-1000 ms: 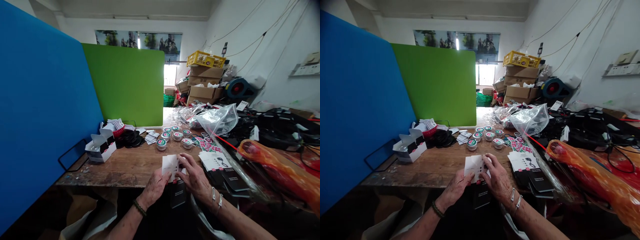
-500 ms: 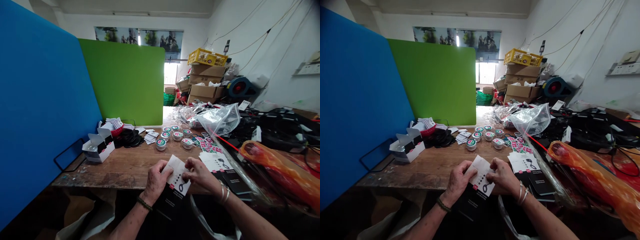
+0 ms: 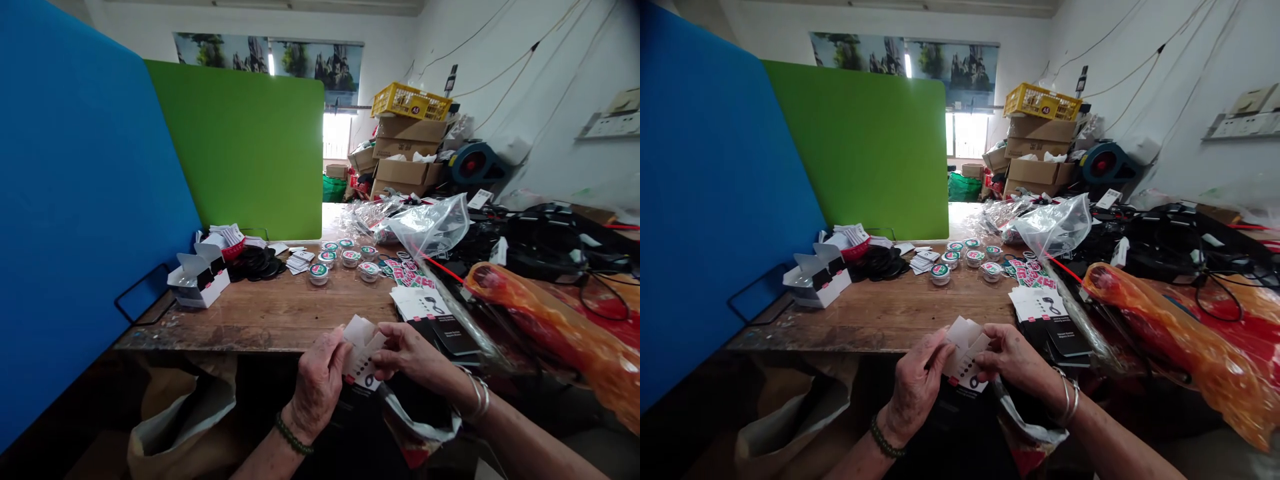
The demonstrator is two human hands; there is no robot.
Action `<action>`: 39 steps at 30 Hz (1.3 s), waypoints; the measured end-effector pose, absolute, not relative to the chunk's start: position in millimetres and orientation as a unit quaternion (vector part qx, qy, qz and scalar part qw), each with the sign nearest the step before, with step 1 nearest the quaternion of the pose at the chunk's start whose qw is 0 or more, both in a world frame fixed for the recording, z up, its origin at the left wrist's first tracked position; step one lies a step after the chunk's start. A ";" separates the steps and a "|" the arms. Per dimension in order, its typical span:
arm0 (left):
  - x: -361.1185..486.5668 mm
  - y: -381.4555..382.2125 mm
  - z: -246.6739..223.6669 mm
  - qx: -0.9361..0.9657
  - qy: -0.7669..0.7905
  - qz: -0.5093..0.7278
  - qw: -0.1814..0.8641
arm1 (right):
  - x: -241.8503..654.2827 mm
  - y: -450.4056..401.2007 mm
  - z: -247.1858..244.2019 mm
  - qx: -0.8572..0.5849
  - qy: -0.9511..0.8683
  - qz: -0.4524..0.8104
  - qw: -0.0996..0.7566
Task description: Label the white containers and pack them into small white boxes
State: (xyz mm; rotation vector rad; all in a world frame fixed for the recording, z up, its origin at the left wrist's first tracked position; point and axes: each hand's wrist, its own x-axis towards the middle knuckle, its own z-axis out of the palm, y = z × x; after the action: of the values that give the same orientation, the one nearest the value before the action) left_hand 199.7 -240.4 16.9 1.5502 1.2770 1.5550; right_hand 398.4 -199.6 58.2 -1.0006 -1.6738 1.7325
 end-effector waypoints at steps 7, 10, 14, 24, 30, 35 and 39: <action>201.4 -290.6 5.4 0.617 0.417 0.391 0.541 | 381.9 -249.3 47.3 -0.393 -0.765 0.446 0.249; 192.0 -308.8 -14.2 0.545 0.452 0.408 0.577 | 377.1 -261.8 31.4 -0.403 -0.837 0.295 0.223; 179.4 -326.8 -27.6 0.429 0.490 0.450 0.611 | 370.1 -267.1 16.0 -0.408 -0.874 0.166 0.204; 184.1 -330.9 -34.0 0.276 0.595 0.488 0.576 | 358.6 -266.6 9.1 -0.278 -0.929 0.210 0.122; 180.8 -325.6 -48.1 0.213 0.625 0.514 0.547 | 360.0 -258.4 7.9 -0.287 -0.865 0.403 0.088; 173.7 -326.9 -44.0 0.340 0.687 0.513 0.388 | 357.7 -247.6 -13.7 -0.378 -0.614 0.668 0.185; 168.5 -335.1 -37.3 0.543 0.628 0.459 0.317 | 352.0 -242.4 -34.3 -0.389 -0.482 0.771 0.144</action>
State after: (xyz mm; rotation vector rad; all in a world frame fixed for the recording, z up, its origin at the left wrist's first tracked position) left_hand 168.5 -335.1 -37.3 1.4295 1.6516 1.2068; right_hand 352.0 -242.4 -34.3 -1.1218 -1.3909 2.2236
